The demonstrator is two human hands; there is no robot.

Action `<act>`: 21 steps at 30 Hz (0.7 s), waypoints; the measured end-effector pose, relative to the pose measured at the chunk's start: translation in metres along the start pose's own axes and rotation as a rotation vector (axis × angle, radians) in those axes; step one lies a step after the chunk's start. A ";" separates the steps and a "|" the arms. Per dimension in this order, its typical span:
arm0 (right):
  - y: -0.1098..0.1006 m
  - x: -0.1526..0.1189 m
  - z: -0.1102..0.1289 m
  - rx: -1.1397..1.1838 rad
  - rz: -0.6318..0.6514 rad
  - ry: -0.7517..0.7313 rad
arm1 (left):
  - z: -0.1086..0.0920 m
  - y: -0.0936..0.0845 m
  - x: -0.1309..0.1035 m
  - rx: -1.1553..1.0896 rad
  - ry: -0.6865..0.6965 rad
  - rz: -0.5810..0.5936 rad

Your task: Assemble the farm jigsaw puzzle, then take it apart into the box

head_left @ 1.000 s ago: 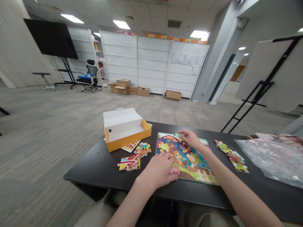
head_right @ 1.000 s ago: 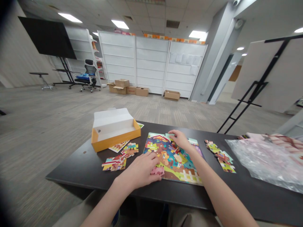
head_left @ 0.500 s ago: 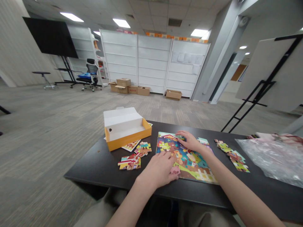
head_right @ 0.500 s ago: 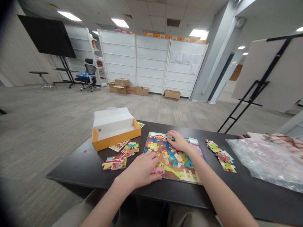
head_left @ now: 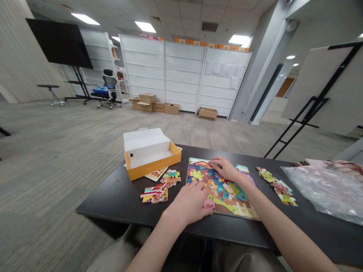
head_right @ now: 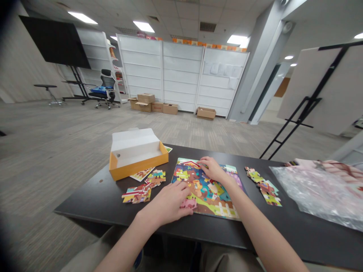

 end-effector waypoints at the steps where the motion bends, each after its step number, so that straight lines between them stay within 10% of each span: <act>1: -0.003 0.000 0.001 0.005 -0.013 0.007 | 0.000 0.000 0.000 -0.001 -0.001 0.002; 6: -0.043 -0.002 -0.001 0.046 -0.107 0.140 | 0.001 0.000 0.000 0.003 -0.001 -0.005; 9: -0.061 -0.011 -0.002 0.020 0.047 0.224 | 0.001 0.000 0.000 -0.007 0.000 0.002; 13: -0.062 -0.030 0.005 -0.111 0.266 0.241 | 0.001 -0.002 0.001 -0.027 -0.011 0.020; 21: -0.043 -0.048 0.020 -0.164 0.292 0.269 | 0.002 -0.003 0.001 -0.055 -0.018 0.001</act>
Point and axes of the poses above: each hand's wrist, its own x-axis towards the middle knuckle, its own y-axis out of the palm, z = x × y, the point moved 6 cm from there along x, towards the middle knuckle, and after that the axes turned 7 degrees about y, right-handed, at the moved point
